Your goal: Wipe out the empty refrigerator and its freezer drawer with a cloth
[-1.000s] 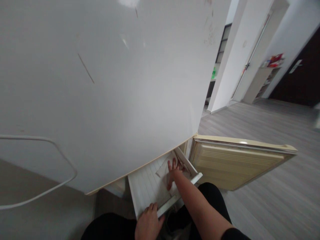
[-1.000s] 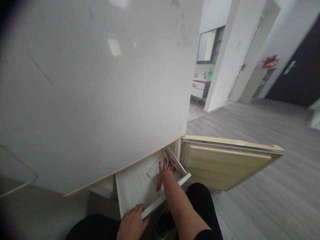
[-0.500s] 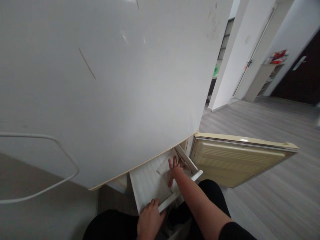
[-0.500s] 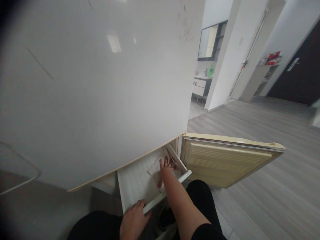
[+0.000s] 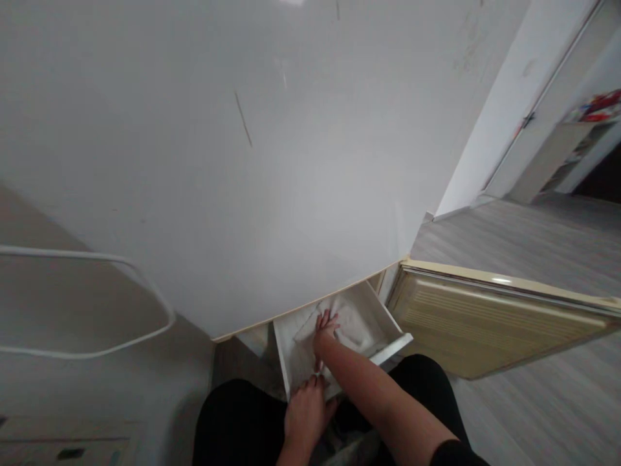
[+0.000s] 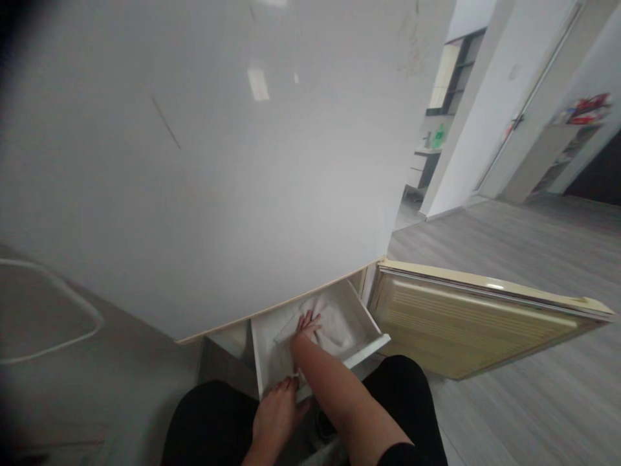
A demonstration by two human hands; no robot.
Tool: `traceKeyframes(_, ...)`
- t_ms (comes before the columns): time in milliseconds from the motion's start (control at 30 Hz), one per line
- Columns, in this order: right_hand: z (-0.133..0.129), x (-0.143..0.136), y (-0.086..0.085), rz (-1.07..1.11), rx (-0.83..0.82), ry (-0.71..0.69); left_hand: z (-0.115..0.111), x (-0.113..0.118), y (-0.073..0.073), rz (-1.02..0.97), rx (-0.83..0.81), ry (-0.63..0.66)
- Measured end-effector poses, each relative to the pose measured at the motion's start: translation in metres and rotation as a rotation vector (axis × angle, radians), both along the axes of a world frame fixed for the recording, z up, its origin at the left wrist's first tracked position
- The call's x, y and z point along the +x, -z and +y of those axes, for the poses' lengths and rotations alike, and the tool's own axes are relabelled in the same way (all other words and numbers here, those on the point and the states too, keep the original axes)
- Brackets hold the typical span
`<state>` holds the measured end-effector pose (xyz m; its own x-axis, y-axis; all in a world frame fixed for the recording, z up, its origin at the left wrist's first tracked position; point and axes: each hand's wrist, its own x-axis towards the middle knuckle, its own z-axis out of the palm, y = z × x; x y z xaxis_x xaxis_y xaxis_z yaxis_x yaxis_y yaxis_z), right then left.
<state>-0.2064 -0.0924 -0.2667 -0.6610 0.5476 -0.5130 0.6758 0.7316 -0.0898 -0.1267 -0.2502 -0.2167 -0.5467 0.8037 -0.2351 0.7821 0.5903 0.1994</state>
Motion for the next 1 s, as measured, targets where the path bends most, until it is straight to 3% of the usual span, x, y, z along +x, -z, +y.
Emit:
traceKeyframes(133, -0.026, -0.011, -0.004, 0.077, -0.031, -0.283, 0.0, 0.0, -0.004, -0.03, -0.017, -0.017)
traceKeyframes(233, -0.019, -0.005, -0.007, 0.199, -0.114, -0.475, -0.001, 0.001, -0.006, -0.039, -0.032, -0.008)
traceKeyframes(300, -0.003, -0.001, -0.008, 0.247, -0.208, -0.527, -0.001, 0.001, -0.006, -0.033, -0.029, 0.001)
traceKeyframes(433, 0.047, 0.009, -0.01, 0.222, -0.254, -0.395, -0.003, 0.001, -0.001, -0.01, 0.002, 0.023)
traceKeyframes(600, 0.116, 0.044, -0.014, 0.102, -0.074, -0.013, -0.003, 0.001, 0.002, -0.003, 0.019, 0.015)
traceKeyframes(700, 0.134, 0.064, -0.014, 0.069, -0.045, 0.102, -0.002, 0.002, 0.002, 0.015, 0.035, 0.012)
traceKeyframes(833, 0.118, 0.067, -0.009, -0.005, -0.051, 0.074, -0.001, 0.002, 0.0, 0.025, 0.025, 0.02)
traceKeyframes(1000, 0.061, 0.039, 0.0, 0.117, -0.037, -0.273, 0.003, 0.003, -0.003, 0.03, 0.019, 0.039)
